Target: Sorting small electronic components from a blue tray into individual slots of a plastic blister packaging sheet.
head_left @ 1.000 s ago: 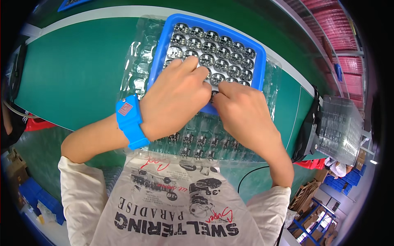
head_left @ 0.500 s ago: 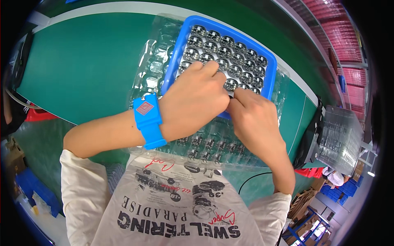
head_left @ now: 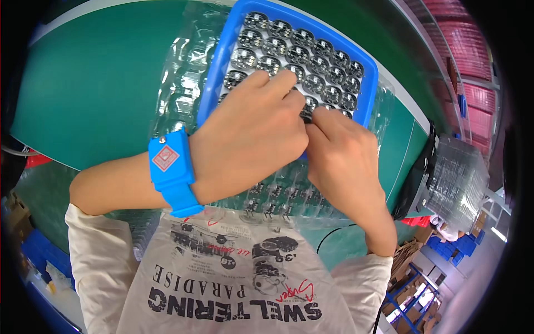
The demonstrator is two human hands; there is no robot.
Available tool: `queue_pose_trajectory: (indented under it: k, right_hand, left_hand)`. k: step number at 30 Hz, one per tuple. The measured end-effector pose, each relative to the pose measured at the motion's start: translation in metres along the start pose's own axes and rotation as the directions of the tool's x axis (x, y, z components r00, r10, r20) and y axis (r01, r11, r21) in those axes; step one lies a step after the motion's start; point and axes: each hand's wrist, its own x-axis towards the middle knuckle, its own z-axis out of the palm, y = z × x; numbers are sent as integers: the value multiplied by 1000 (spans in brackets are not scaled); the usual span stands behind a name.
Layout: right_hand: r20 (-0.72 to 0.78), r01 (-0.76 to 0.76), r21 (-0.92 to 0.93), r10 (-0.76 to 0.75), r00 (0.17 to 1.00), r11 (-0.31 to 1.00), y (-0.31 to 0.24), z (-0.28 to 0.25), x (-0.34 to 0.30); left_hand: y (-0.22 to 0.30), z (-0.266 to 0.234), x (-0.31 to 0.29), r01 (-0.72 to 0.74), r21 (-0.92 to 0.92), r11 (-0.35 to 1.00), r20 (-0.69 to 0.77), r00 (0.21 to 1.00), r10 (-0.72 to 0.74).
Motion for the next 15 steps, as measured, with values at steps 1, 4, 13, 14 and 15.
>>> queue_pose_trajectory:
  k: [1,4,13,14,15]
  right_hand:
    - [-7,9,13,-9,1000,1000,0,2,1]
    - [-12,20,22,-19,1000,1000,0,1,5]
    - [-104,-63,15,64,993,998,7,11,-5]
    - [-116,-51,13,52,992,999,8,10,-5]
    - [-127,-39,11,40,991,999,9,9,-5]
  left_hand:
    - [1,1,-1,3,2,1000,19,1000,-3]
    - [-1,-4,-1,-7,23,1000,32,999,7]
    - [-5,-1,2,-44,107,993,-16,999,46]
    - [-6,-1,2,-39,99,994,-34,999,42]
    - [-7,-1,1,-34,91,995,-52,998,38]
